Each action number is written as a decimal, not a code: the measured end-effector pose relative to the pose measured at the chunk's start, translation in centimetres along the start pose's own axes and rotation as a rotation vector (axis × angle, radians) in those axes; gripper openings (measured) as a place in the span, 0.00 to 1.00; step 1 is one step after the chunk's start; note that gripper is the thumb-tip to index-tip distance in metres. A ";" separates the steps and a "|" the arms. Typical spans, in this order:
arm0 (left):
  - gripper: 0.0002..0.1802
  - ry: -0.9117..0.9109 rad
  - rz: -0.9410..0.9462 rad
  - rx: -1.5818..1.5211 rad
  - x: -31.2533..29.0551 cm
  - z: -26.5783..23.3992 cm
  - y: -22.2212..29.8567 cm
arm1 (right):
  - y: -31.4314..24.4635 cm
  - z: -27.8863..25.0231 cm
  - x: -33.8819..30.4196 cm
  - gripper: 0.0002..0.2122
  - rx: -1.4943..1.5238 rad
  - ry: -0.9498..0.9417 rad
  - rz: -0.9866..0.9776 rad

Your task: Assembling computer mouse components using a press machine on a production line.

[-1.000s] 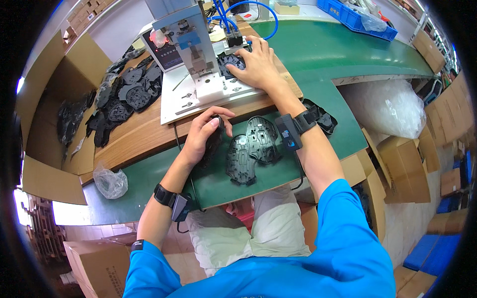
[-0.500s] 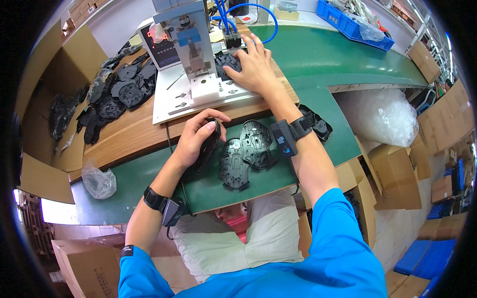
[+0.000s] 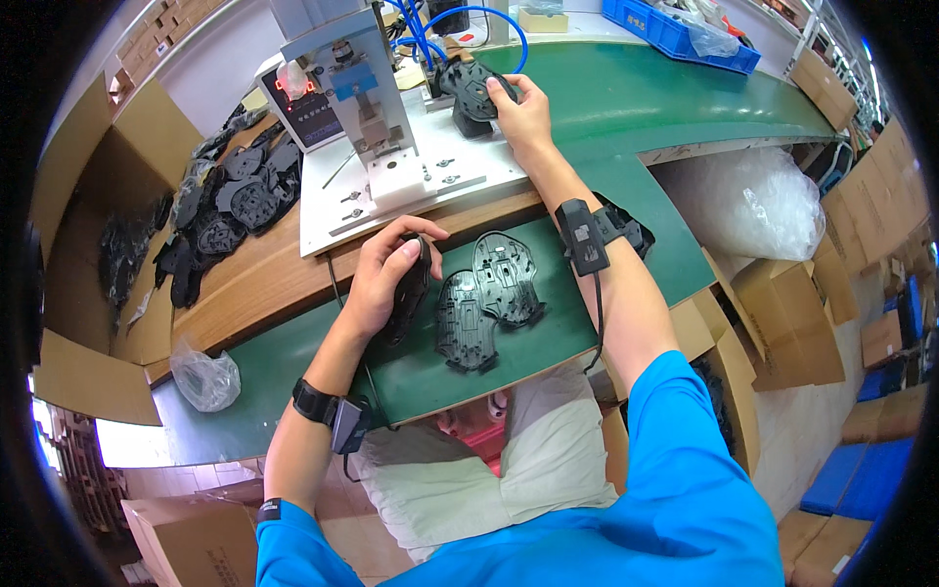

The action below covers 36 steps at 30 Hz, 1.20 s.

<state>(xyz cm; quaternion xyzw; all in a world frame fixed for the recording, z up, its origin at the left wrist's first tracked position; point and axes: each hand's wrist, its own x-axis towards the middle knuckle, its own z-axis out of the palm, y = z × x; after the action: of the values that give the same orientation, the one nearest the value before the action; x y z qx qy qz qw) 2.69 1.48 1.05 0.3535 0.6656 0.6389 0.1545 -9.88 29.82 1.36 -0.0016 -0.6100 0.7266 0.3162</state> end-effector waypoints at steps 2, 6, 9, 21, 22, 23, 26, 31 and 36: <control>0.24 0.015 -0.011 0.006 -0.2 -0.2 0.0 | -0.2 0.5 -0.6 0.12 -0.002 0.013 0.072; 0.24 0.007 -0.004 -0.006 -0.1 0.0 0.2 | -0.2 -0.1 -0.6 0.15 0.036 -0.006 0.129; 0.24 0.005 -0.004 0.001 -0.1 -0.1 0.1 | -0.3 0.1 -0.8 0.16 -0.051 -0.019 0.146; 0.24 -0.012 -0.015 0.036 -0.1 -0.2 -0.1 | 1.7 -0.1 0.4 0.24 -0.390 -0.010 -0.001; 0.24 -0.017 -0.028 0.038 -0.2 -0.2 -0.1 | 1.7 -0.1 0.8 0.22 -0.329 0.014 0.079; 0.24 -0.016 -0.027 0.037 -0.1 -0.2 -0.1 | 1.7 -0.2 1.1 0.19 -0.267 0.040 0.159; 0.23 -0.024 0.008 0.035 0.3 0.1 -0.1 | 2.1 -0.9 1.5 0.16 -0.210 0.056 0.141; 0.22 -0.008 -0.004 0.033 -0.3 -0.5 -0.5 | 0.7 0.6 -0.4 0.14 -0.274 -0.028 0.148; 0.22 -0.024 -0.021 0.018 0.0 -0.3 -0.5 | 0.8 -0.3 0.3 0.14 -0.322 0.028 0.154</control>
<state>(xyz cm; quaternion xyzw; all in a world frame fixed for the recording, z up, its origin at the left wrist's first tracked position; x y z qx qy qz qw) 2.37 1.32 0.63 0.3557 0.6730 0.6269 0.1660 -10.39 30.20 0.68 -0.1092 -0.7120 0.6415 0.2637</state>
